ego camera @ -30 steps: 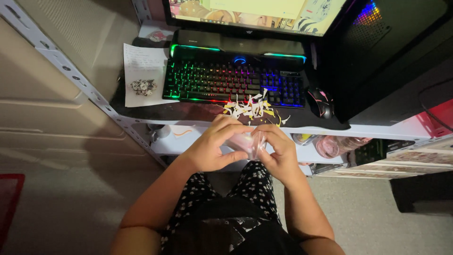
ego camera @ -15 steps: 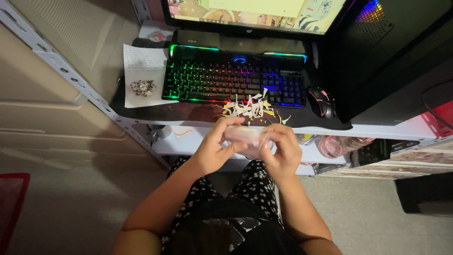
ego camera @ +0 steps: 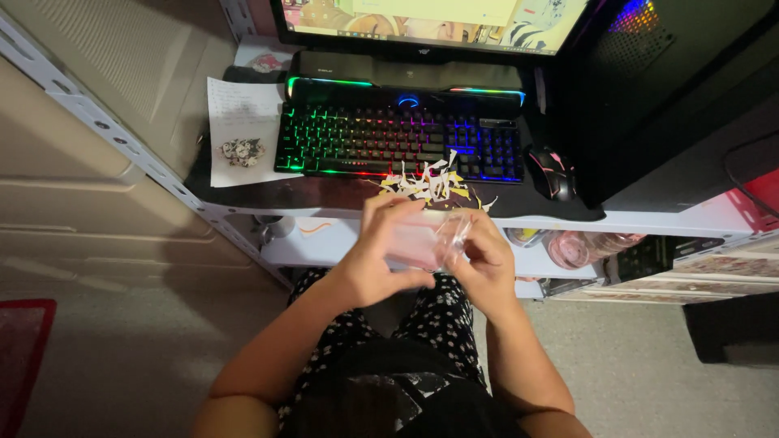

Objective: Cutting out small printed images from a sheet of paper using scissors and placing them in a bag

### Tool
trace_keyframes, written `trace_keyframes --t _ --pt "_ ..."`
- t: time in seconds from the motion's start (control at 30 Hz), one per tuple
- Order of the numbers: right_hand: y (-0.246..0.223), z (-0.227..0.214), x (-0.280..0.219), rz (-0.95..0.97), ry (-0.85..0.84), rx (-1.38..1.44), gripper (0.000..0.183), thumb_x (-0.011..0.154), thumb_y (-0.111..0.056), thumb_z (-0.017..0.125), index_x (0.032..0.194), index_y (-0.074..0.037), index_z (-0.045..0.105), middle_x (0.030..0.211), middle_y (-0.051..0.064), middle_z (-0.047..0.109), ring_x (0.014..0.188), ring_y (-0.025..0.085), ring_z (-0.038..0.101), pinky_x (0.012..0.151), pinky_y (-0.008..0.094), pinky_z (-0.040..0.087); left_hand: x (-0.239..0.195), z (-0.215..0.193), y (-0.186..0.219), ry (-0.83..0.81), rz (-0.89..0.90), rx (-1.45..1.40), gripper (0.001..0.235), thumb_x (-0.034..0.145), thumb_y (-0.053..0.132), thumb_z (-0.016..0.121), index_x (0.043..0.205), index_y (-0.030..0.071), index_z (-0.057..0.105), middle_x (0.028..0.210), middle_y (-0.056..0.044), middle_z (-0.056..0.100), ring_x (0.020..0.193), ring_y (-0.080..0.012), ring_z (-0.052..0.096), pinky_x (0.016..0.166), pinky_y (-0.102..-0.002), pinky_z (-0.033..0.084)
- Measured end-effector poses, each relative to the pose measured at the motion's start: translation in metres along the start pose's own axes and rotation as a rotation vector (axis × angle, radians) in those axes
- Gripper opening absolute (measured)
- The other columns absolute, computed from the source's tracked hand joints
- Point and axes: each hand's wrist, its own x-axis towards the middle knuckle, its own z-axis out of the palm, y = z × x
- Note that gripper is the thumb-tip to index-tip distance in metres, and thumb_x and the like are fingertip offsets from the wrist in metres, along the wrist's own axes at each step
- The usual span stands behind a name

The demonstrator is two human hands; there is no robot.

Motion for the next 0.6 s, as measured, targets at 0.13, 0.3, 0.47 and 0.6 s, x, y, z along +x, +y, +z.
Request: trace_keyframes --t 0.13,0.3,0.47,0.6 --pt "0.012 -0.007 0.001 -0.050 0.059 -0.066 0.011 0.086 0.000 0.079 0.094 0.004 0.071 0.105 0.023 0.062 0.101 0.034 0.065 0.087 0.043 0.055 0.006 0.004 -0.003 -0.020 -0.044 0.088 0.095 0.070 0.010 0.093 0.149 0.012 0.041 0.141 -0.022 0.033 0.132 -0.0517 0.046 0.114 -0.065 0.036" --pt "-0.029 -0.001 0.016 -0.087 -0.229 -0.188 0.023 0.099 -0.017 0.065 0.118 -0.013 0.076 0.148 0.027 0.046 0.120 0.036 0.059 0.105 0.054 0.045 0.009 -0.004 -0.002 -0.094 -0.127 0.184 0.085 0.070 0.002 0.088 0.144 0.021 0.049 0.137 -0.014 0.043 0.125 -0.0471 0.057 0.105 -0.058 0.050" --pt "-0.021 -0.003 0.018 -0.120 -0.442 -0.129 0.026 0.102 -0.020 0.058 0.126 -0.016 0.069 0.149 0.028 0.044 0.135 0.046 0.050 0.112 0.057 0.037 0.017 -0.007 -0.009 -0.161 0.022 0.162 0.089 0.068 -0.001 0.087 0.146 0.015 0.046 0.131 -0.018 0.042 0.114 -0.0506 0.062 0.095 -0.059 0.058" --pt "-0.003 0.011 0.002 -0.070 -0.239 -0.107 0.004 0.092 -0.009 0.073 0.091 -0.009 0.077 0.114 0.020 0.068 0.098 0.038 0.070 0.088 0.050 0.054 0.015 0.006 -0.028 -0.180 0.127 0.186 0.091 0.070 -0.005 0.083 0.150 0.011 0.042 0.130 -0.023 0.040 0.111 -0.0533 0.061 0.091 -0.059 0.060"
